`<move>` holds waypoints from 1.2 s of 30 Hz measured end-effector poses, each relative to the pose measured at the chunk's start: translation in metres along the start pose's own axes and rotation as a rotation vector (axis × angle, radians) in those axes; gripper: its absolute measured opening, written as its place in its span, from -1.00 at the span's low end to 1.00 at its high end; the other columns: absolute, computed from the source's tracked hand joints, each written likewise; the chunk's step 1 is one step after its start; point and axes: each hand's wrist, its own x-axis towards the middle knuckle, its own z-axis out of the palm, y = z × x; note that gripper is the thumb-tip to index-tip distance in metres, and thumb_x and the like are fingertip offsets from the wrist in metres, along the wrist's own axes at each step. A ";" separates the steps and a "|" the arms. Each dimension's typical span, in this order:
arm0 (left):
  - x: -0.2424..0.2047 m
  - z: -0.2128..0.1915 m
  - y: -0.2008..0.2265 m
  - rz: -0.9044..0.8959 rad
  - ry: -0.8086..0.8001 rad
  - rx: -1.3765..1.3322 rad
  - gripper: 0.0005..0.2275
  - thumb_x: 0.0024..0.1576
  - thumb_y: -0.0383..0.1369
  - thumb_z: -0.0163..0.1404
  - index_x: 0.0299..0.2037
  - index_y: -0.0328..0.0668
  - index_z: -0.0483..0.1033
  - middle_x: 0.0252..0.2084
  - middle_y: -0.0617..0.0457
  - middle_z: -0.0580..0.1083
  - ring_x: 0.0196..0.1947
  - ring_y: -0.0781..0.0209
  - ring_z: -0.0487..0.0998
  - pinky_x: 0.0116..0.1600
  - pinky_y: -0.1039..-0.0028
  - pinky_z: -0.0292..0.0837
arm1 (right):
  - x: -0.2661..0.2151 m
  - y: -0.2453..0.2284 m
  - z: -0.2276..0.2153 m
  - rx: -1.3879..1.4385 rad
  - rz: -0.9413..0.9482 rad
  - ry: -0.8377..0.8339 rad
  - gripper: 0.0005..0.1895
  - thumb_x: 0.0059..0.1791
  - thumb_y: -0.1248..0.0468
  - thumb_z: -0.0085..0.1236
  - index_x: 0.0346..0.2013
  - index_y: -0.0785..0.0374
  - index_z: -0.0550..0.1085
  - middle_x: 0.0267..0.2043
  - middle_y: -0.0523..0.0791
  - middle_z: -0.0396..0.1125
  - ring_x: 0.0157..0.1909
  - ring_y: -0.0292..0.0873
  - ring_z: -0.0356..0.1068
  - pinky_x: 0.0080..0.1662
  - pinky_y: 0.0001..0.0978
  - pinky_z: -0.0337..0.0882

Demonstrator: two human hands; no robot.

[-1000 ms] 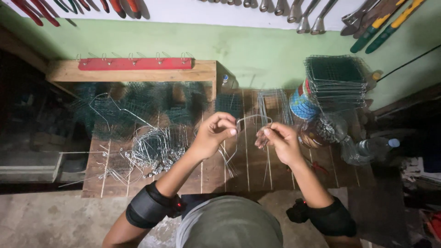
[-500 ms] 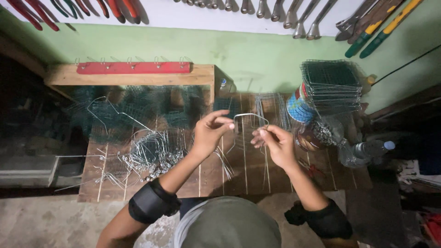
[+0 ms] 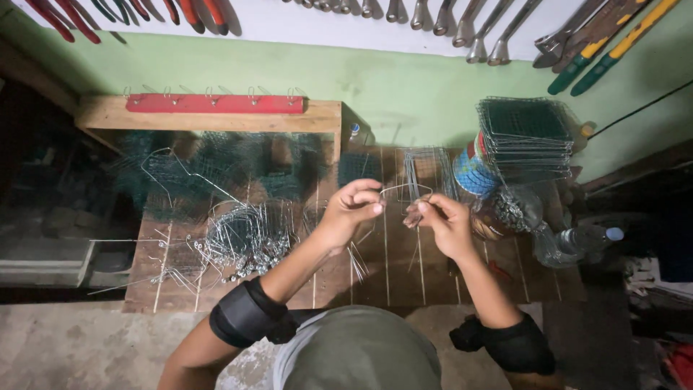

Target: The person assembles a small wire basket by hand, bending and interlocking wire pieces to form a rectangular frame. They repeatedly adjust the wire shape and insert additional wire segments to complete the structure.

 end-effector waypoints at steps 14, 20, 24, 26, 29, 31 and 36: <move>0.004 0.004 0.052 -0.043 -0.200 0.148 -0.37 0.12 -0.61 0.14 0.43 -0.20 0.21 -0.04 0.10 0.55 -0.07 0.40 0.50 0.08 0.56 0.43 | -0.001 -0.024 0.003 -0.001 0.046 0.001 -0.83 0.14 0.34 0.01 -0.17 0.44 0.47 -0.18 0.01 0.49 -0.22 -0.12 0.56 -0.17 -0.28 0.62; 0.004 0.006 0.050 0.064 -0.044 0.305 -0.53 0.17 -0.59 0.13 0.30 -0.31 0.33 -0.02 0.04 0.58 -0.04 0.37 0.54 0.12 0.51 0.45 | 0.000 -0.017 -0.003 0.050 0.047 0.066 -0.82 0.13 0.34 0.01 -0.11 0.46 0.46 -0.12 0.04 0.47 -0.21 -0.09 0.56 -0.16 -0.24 0.63; 0.005 0.004 0.041 0.013 -0.060 0.249 -0.57 0.19 -0.56 0.13 0.27 -0.32 0.36 -0.10 0.06 0.58 -0.11 0.41 0.52 0.05 0.52 0.45 | 0.002 -0.019 -0.004 0.032 0.068 0.056 -0.82 0.13 0.34 0.01 -0.11 0.46 0.46 -0.13 0.05 0.48 -0.21 -0.09 0.56 -0.17 -0.24 0.62; 0.007 0.000 0.034 0.024 -0.078 0.229 -0.58 0.19 -0.56 0.14 0.26 -0.32 0.37 -0.12 0.09 0.57 -0.11 0.41 0.52 0.05 0.53 0.44 | 0.002 -0.017 -0.005 0.040 0.091 0.035 -0.82 0.13 0.34 0.01 -0.12 0.47 0.46 -0.13 0.05 0.48 -0.22 -0.09 0.56 -0.17 -0.24 0.62; 0.009 -0.005 0.024 0.023 -0.095 0.226 -0.60 0.20 -0.57 0.15 0.24 -0.34 0.39 -0.16 0.11 0.55 -0.12 0.41 0.51 0.05 0.54 0.43 | 0.003 -0.017 -0.003 0.040 0.130 0.005 -0.82 0.13 0.34 0.01 -0.13 0.46 0.46 -0.14 0.05 0.49 -0.22 -0.10 0.56 -0.17 -0.24 0.63; 0.010 -0.005 0.024 0.009 -0.091 0.240 -0.62 0.20 -0.58 0.15 0.22 -0.35 0.41 -0.18 0.11 0.55 -0.13 0.40 0.51 0.04 0.54 0.42 | 0.005 -0.014 -0.002 0.032 0.151 -0.007 -0.82 0.13 0.34 0.01 -0.14 0.46 0.46 -0.14 0.05 0.49 -0.23 -0.10 0.56 -0.17 -0.24 0.63; 0.010 -0.013 0.018 -0.015 0.091 -0.003 -0.61 0.16 -0.54 0.14 0.22 -0.21 0.43 -0.23 0.14 0.56 -0.25 0.43 0.46 -0.11 0.59 0.36 | 0.010 -0.024 0.020 -0.012 -0.050 -0.141 -0.59 0.08 0.36 0.02 0.23 0.38 0.27 0.09 0.02 0.41 -0.02 -0.11 0.51 -0.04 -0.28 0.60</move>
